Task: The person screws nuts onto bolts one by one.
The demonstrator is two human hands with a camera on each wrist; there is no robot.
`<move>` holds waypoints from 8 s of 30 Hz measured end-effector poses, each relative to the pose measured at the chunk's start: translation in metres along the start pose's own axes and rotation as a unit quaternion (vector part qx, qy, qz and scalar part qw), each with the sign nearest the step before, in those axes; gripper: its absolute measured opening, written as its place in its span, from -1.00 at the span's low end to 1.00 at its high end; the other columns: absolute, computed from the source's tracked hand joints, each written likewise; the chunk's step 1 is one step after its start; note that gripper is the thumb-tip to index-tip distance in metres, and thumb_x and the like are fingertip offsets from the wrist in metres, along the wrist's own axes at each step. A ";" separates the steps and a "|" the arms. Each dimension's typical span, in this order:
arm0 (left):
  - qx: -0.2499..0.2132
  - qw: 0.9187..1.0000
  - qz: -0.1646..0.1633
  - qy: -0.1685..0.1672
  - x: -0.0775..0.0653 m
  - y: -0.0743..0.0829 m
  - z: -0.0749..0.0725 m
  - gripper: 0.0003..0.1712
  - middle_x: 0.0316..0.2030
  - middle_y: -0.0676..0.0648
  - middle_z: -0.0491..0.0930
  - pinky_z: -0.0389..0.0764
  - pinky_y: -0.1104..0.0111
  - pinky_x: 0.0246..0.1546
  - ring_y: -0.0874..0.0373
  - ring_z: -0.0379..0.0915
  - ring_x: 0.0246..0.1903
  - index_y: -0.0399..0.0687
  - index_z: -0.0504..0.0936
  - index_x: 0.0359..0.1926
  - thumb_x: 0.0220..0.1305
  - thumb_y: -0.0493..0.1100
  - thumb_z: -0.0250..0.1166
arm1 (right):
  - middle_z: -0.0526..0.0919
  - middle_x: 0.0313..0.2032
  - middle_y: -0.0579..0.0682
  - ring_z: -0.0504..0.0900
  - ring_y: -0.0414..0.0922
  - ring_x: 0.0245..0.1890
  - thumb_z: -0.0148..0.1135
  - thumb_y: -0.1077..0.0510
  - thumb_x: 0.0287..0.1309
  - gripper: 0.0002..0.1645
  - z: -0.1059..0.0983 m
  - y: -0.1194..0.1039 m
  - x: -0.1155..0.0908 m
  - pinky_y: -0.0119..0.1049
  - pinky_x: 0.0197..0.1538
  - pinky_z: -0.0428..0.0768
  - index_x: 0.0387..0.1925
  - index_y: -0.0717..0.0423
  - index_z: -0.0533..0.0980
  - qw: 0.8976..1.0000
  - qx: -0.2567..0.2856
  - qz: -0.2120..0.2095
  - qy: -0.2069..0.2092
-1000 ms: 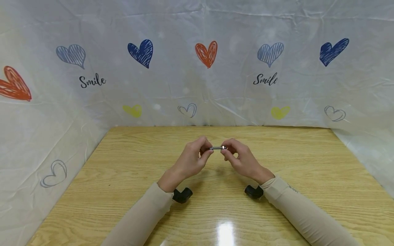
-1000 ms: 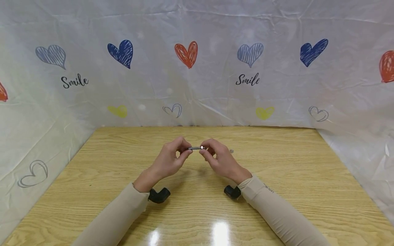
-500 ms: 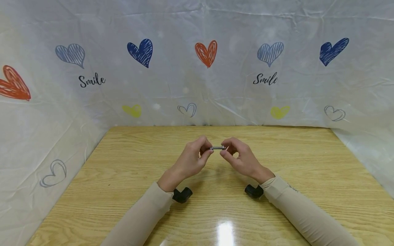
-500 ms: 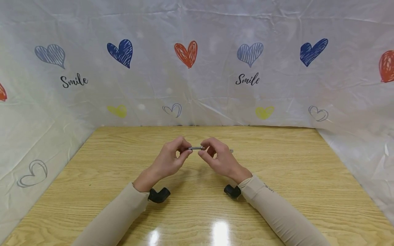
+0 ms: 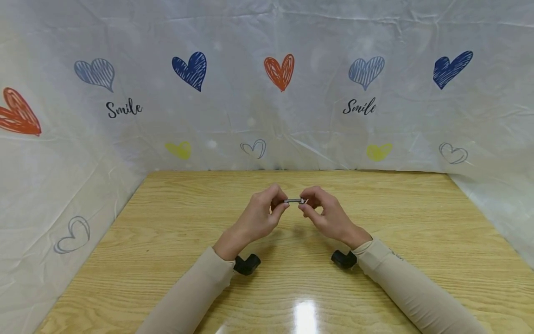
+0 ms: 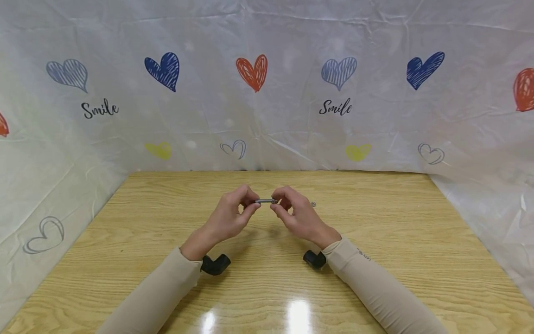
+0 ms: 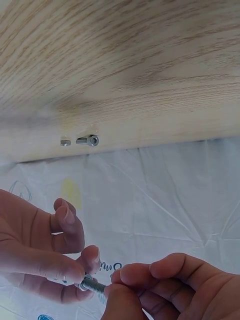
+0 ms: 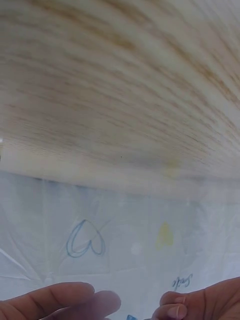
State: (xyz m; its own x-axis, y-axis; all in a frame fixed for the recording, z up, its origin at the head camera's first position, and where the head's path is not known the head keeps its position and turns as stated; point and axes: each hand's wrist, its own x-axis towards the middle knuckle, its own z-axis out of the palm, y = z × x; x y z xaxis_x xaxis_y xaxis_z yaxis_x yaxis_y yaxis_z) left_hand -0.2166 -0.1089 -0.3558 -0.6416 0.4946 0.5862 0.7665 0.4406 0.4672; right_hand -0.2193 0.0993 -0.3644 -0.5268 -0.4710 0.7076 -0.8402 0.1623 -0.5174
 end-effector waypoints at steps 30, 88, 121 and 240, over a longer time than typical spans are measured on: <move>-0.005 1.000 0.003 0.003 0.001 -0.002 0.002 -0.84 -0.47 0.02 0.51 0.45 0.45 -0.50 0.29 0.34 -0.55 -0.12 0.43 -0.28 0.25 -0.39 0.25 | 0.52 -0.42 0.15 0.56 0.01 -0.57 0.19 0.55 0.09 -0.72 0.000 -0.001 0.001 -0.19 -0.45 0.57 -0.16 0.39 0.39 1.000 0.007 -0.007 0.003; -0.002 1.000 0.002 0.003 -0.001 -0.003 0.003 -0.84 -0.46 0.05 0.50 0.46 0.46 -0.49 0.31 0.34 -0.55 -0.11 0.42 -0.27 0.26 -0.38 0.24 | 0.54 -0.30 0.15 0.58 -0.07 -0.48 0.24 0.46 0.11 -0.68 -0.001 -0.002 0.000 -0.22 -0.41 0.55 -0.09 0.33 0.39 1.000 -0.009 0.029 0.000; -0.008 1.000 0.004 0.002 0.000 -0.003 0.002 -0.83 -0.46 0.00 0.51 0.46 0.44 -0.49 0.30 0.35 -0.54 -0.10 0.42 -0.27 0.26 -0.39 0.24 | 0.54 -0.31 0.16 0.59 -0.08 -0.46 0.21 0.48 0.12 -0.65 -0.001 -0.002 -0.001 -0.22 -0.39 0.56 -0.05 0.35 0.39 0.999 -0.001 0.037 -0.006; -0.017 1.000 0.013 0.000 0.001 -0.003 0.003 -0.84 -0.47 0.03 0.50 0.46 0.44 -0.50 0.31 0.36 -0.56 -0.13 0.42 -0.26 0.26 -0.39 0.24 | 0.56 -0.35 0.14 0.55 -0.10 -0.51 0.16 0.47 0.18 -0.73 -0.001 -0.004 0.000 -0.21 -0.42 0.54 -0.08 0.33 0.41 0.999 0.001 0.035 -0.021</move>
State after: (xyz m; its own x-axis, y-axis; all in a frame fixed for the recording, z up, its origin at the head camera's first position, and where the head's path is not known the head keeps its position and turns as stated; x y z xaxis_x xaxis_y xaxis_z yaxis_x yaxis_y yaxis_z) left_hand -0.2193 -0.1076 -0.3585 -0.6212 0.5063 0.5981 0.7836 0.4021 0.4735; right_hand -0.2160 0.0992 -0.3620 -0.5784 -0.4943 0.6489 -0.8013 0.1951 -0.5656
